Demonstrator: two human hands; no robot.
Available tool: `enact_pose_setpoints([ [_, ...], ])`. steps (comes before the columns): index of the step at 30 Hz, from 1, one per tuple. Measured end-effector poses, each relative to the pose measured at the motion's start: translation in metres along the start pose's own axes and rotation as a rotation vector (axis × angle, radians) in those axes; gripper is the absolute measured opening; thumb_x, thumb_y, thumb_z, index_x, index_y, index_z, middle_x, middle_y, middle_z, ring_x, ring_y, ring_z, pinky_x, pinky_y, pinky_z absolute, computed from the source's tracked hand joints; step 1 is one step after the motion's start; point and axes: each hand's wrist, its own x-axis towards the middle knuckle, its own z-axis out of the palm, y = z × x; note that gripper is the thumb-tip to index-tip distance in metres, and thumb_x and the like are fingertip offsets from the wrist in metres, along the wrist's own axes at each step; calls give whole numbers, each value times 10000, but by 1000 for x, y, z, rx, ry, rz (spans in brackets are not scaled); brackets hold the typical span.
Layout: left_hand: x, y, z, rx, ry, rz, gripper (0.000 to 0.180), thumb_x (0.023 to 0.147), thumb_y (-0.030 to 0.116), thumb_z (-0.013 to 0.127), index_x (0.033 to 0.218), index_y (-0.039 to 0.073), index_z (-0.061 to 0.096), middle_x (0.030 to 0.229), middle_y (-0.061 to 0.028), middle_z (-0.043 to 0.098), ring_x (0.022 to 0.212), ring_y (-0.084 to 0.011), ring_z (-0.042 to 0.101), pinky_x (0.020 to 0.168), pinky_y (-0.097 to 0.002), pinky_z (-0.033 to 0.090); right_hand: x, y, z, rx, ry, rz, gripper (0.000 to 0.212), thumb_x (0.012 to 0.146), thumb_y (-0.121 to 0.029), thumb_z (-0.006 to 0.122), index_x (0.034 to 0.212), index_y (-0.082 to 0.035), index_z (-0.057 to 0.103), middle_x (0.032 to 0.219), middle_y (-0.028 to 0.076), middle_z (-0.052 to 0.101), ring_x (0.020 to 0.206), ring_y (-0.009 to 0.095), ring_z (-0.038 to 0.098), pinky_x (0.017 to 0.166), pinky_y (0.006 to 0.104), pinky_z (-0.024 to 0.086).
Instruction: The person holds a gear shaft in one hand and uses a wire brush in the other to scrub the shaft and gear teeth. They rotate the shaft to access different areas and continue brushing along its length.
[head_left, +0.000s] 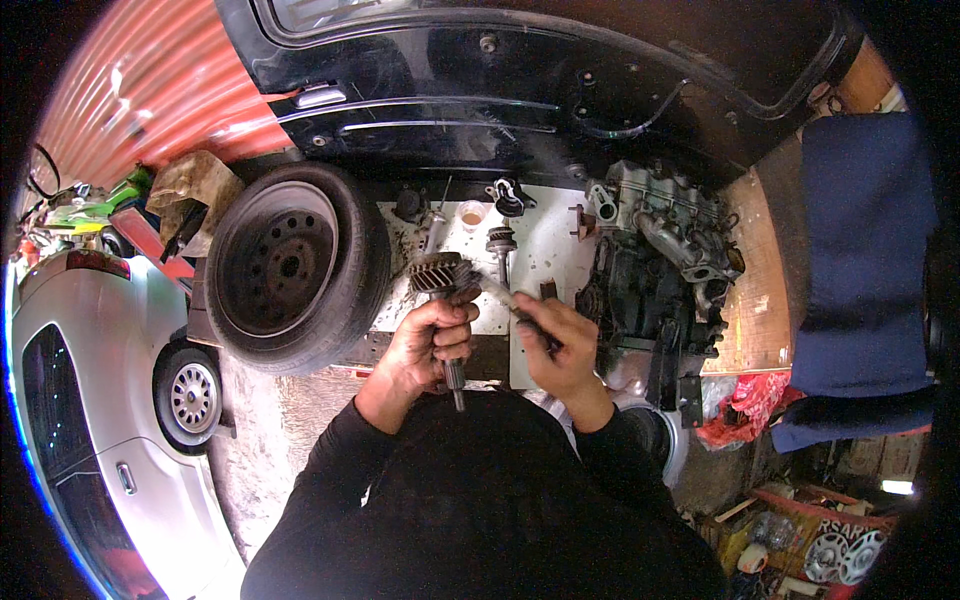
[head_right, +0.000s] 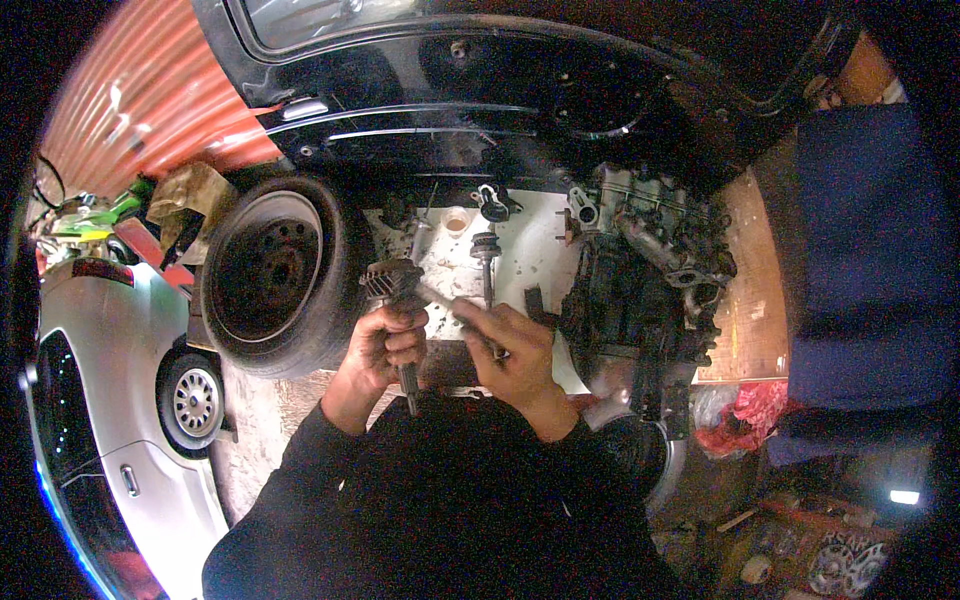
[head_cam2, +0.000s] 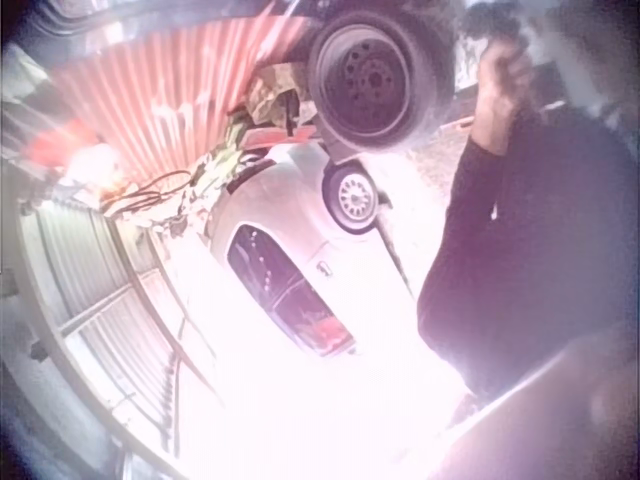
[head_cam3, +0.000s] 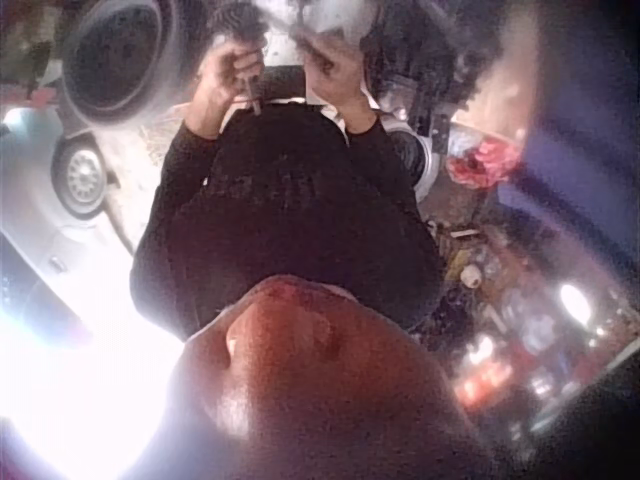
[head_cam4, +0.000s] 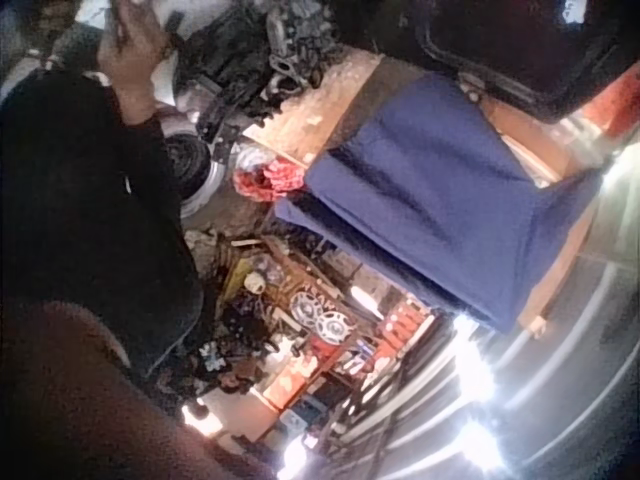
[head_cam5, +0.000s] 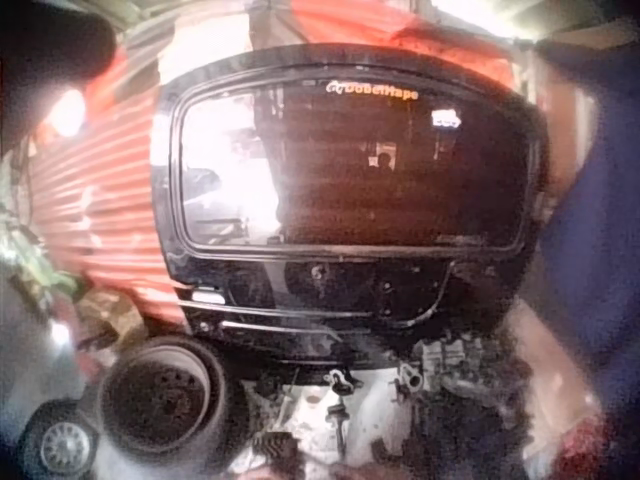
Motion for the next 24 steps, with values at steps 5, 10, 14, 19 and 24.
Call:
enact_pose_setpoints([
  [5, -3, -5, 27, 326, 140, 114, 101, 890, 32, 635, 942, 52, 551, 769, 29, 517, 507, -24, 359, 442, -212, 288, 6, -7, -8, -182, -128, -9, 472, 828, -95, 753, 1274, -246, 719, 750, 45, 570, 561, 209, 562, 521, 338, 484],
  [10, -7, -1, 38, 388, 206, 190, 144, 843, -46, 674, 899, 39, 572, 732, 7, 547, 528, -48, 396, 456, -227, 318, 8, -5, -30, -288, -213, -14, 462, 824, -110, 744, 1246, -296, 729, 763, 49, 602, 600, 213, 612, 547, 327, 528],
  [14, -6, 2, 41, 454, 314, 237, 179, 833, -43, 687, 875, 56, 544, 741, 2, 553, 511, -59, 401, 463, -231, 330, 13, 3, -34, -196, -101, -20, 451, 805, -98, 747, 1216, -282, 743, 779, 56, 620, 623, 217, 628, 555, 343, 524],
  [19, -6, 6, 30, 457, 245, 211, 183, 842, -24, 681, 924, 59, 541, 774, 1, 546, 538, -62, 416, 471, -232, 320, 13, 10, -11, -153, -220, -39, 415, 780, 63, 723, 1170, -77, 748, 784, 107, 617, 644, 226, 611, 580, 314, 492],
  [24, 1, -8, -1, 387, 379, 328, 130, 874, 26, 632, 952, 55, 532, 799, -9, 547, 642, -87, 479, 537, -273, 392, -62, 68, 4, 251, 17, 607, 307, 933, -96, 665, 1239, -63, 656, 1016, 100, 690, 911, 205, 652, 834, 341, 519],
])
